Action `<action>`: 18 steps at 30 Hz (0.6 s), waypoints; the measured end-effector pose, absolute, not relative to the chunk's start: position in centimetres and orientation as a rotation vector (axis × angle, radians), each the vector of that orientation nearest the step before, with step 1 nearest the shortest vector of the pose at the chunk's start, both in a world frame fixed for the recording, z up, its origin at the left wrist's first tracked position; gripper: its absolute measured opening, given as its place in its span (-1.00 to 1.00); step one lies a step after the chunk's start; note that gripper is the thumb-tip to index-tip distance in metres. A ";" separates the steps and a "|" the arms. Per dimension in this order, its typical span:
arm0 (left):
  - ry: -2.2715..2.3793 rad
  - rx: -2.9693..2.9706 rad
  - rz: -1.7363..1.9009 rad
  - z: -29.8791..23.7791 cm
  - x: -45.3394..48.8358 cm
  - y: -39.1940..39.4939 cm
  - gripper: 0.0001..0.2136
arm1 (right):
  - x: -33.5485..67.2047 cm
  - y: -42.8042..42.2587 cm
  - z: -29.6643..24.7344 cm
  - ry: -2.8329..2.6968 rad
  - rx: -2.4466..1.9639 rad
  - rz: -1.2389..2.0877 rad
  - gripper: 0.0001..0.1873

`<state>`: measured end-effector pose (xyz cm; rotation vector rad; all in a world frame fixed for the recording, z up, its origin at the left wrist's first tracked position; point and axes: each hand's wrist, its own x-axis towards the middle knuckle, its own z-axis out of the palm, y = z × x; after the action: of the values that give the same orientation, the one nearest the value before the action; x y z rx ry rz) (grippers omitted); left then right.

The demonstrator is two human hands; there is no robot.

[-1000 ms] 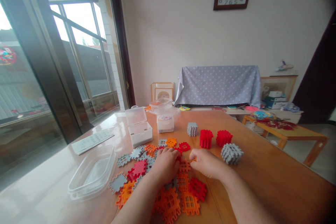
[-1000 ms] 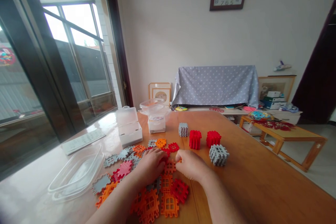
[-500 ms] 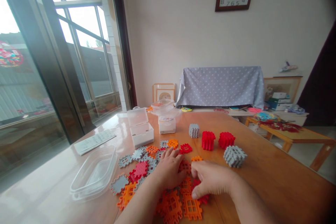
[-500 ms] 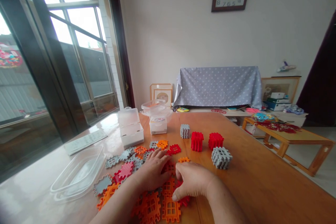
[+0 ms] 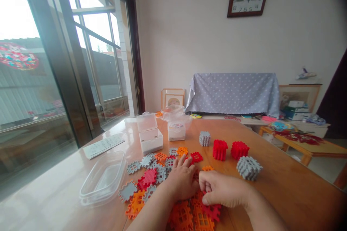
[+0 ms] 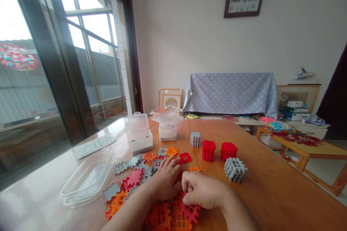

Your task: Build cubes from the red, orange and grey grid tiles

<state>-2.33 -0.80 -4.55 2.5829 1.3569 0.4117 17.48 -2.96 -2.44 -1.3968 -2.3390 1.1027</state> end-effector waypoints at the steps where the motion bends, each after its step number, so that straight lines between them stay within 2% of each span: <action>1: 1.345 2.581 0.426 -4.7 -2.3 -0.6 -0.61 | 17.6 -2.9 -2.4 -2.301 -1.355 1.165 -0.80; 5: 1.298 2.566 0.488 -4.7 -2.3 -0.2 -0.56 | 18.1 -2.7 -2.0 -2.191 -1.255 1.258 -0.88; 9: 1.293 2.540 0.458 -4.6 -2.4 -0.2 -0.50 | 18.9 -2.4 -1.7 -2.158 -1.263 1.257 -0.89; 13: 1.278 2.541 0.424 -4.9 -2.4 0.1 -0.57 | 19.3 -2.2 -1.7 -2.139 -1.270 1.239 -0.90; 18: 1.283 2.532 0.544 -4.6 -2.1 0.3 -0.49 | 19.5 -2.0 -1.9 -2.113 -1.285 1.235 -0.89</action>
<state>-2.06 0.29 -4.59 2.5325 1.2830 0.5436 19.49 -2.03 -1.93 -1.2849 -2.1131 1.2353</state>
